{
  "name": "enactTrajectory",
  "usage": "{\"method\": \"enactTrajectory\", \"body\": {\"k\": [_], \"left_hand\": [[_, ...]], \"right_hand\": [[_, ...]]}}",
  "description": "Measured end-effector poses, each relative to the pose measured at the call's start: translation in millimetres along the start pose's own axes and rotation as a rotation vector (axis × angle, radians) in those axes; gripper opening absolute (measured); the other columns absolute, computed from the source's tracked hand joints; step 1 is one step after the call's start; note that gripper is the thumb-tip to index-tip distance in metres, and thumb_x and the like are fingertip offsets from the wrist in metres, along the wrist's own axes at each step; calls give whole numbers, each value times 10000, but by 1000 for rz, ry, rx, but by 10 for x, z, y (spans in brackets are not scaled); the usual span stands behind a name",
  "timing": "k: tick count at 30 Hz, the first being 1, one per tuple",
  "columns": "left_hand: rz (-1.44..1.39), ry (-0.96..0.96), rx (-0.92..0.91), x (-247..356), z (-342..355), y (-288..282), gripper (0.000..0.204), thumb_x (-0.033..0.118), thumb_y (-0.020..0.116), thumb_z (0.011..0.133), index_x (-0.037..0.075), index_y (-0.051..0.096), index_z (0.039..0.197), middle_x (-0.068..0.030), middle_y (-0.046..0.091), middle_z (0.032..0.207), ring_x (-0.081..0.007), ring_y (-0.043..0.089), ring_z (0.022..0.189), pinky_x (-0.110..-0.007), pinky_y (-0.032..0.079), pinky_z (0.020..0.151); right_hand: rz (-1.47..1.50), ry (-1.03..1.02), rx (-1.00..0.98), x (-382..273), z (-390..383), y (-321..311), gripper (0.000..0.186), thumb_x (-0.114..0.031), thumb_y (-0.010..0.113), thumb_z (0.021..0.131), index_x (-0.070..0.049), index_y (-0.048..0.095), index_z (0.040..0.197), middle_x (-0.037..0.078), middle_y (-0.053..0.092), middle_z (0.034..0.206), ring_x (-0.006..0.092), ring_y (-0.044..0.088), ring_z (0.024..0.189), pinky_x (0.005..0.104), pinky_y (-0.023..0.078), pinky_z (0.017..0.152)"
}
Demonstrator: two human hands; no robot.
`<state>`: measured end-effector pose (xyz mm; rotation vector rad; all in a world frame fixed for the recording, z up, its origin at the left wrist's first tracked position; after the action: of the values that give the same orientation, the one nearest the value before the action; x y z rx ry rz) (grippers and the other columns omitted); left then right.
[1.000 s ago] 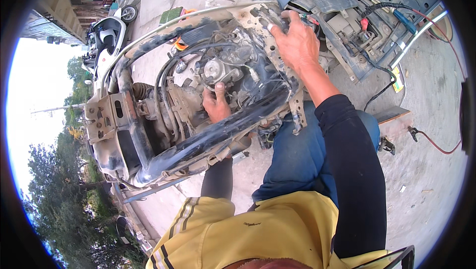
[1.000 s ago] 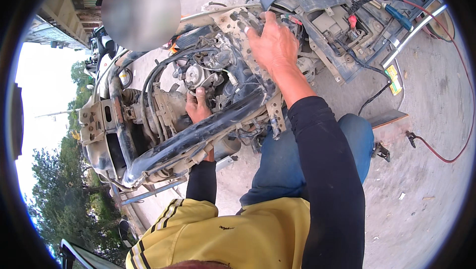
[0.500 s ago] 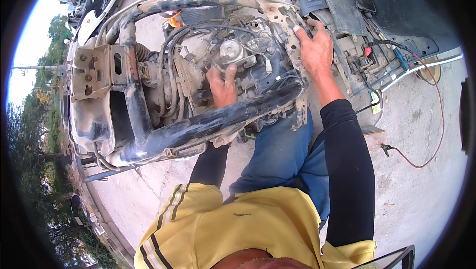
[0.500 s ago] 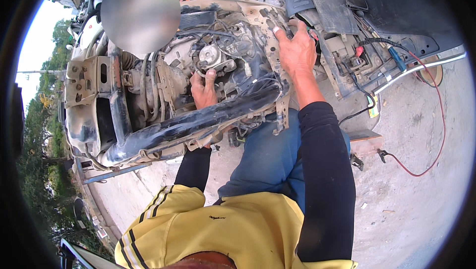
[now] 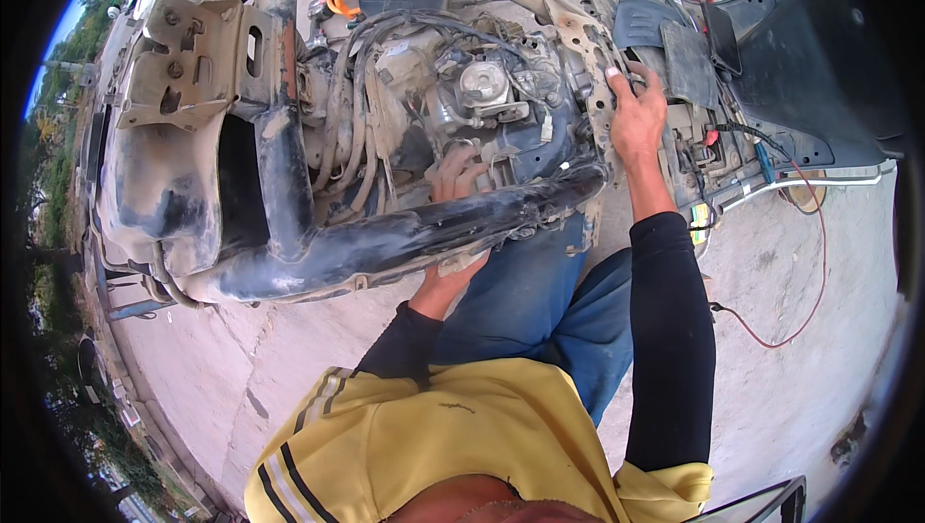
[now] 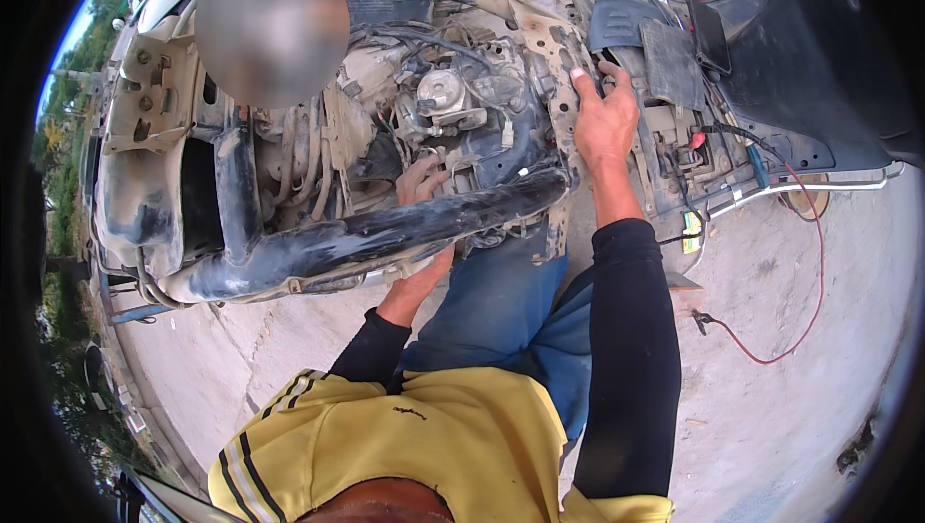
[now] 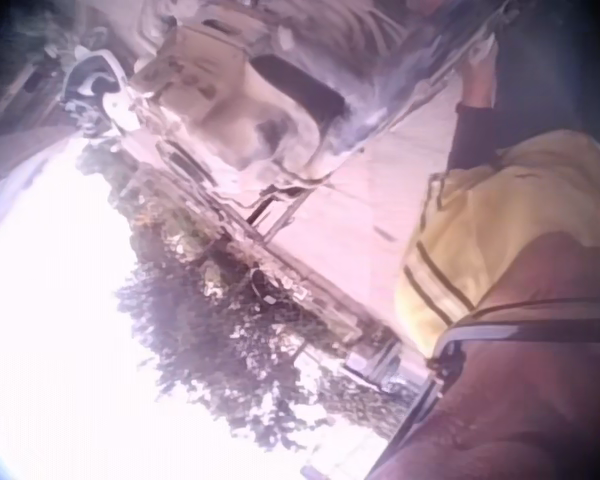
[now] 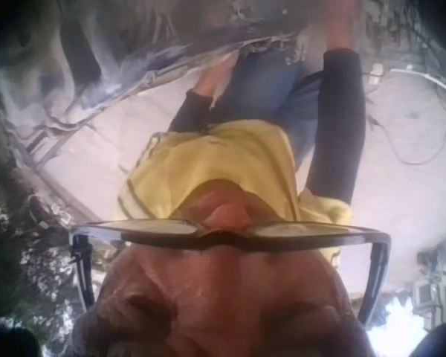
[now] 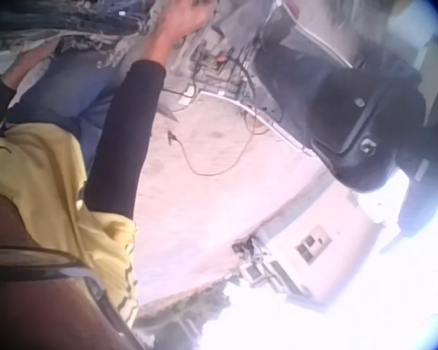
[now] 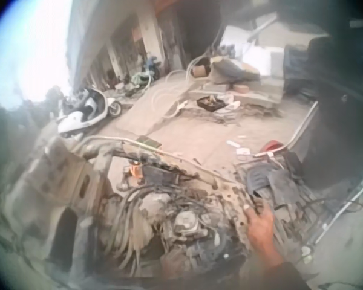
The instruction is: The person kneels beside a disassembled scooter and manipulates the engine area with both hands, adjusting internal components and wires. The person then stands, retrieves a smartphone, and returns to a kneeling position to continue working on the engine.
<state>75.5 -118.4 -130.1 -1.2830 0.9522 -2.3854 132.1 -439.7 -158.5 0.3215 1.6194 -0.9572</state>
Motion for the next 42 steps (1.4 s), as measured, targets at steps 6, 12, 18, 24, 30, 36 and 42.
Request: {"method": "enactTrajectory", "body": {"k": [6,12,18,24,30,36,42], "left_hand": [[-543,-208,23,86,-206,86,306,159,610,1009,50,608,1295,-145,521,1508,-362,479,1390,-507,305,1203],[177,26,-154,126,-314,182,301,148,596,990,98,607,1287,-81,591,1427,-324,499,1367,-528,277,1206],[813,265,-385,242,-284,230,250,189,502,1033,75,579,1242,-74,573,1289,-264,523,1299,-507,384,1160],[1430,573,-442,94,-461,400,266,162,493,1036,39,537,1268,-106,553,1231,-233,552,1213,-499,484,1096],[640,210,-91,-32,-542,424,258,170,443,1063,43,545,1263,-119,572,1258,-244,566,1237,-509,423,1157],[292,22,-239,-264,-654,423,291,186,461,1050,54,559,1290,-115,587,1253,-241,580,1239,-512,347,1213],[220,2,-227,21,-410,194,358,146,514,1001,55,583,1340,-75,611,1287,-247,570,1268,-499,302,1220]], "right_hand": [[139,16,-46,-74,-56,21,579,-365,770,916,9,638,1338,246,728,1064,255,674,860,377,529,857],[120,-104,-5,-99,-33,13,570,-328,765,936,56,609,1328,141,699,858,170,569,693,326,489,693],[227,-32,-40,-161,-99,36,517,-280,756,960,62,609,1319,101,714,868,110,538,669,280,445,620],[211,-15,-69,-159,-97,18,507,-257,747,971,62,592,1332,103,723,904,94,536,679,263,434,608],[215,-23,-78,-197,-108,20,509,-257,743,975,63,582,1336,111,729,928,91,544,695,256,432,613],[199,-31,-77,-243,-121,77,498,-259,743,974,66,594,1321,80,715,867,86,530,674,255,424,606],[132,-27,-51,-254,-124,41,515,-262,748,959,77,600,1318,62,684,800,100,515,649,272,421,601]]}}
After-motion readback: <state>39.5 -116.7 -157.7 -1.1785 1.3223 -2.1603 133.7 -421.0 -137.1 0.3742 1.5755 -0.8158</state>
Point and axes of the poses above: each hand's wrist, its own z-axis towards the middle knuckle, its own y-axis out of the palm, x = y × z, the point moved 6 cm from there along z, towards the middle knuckle
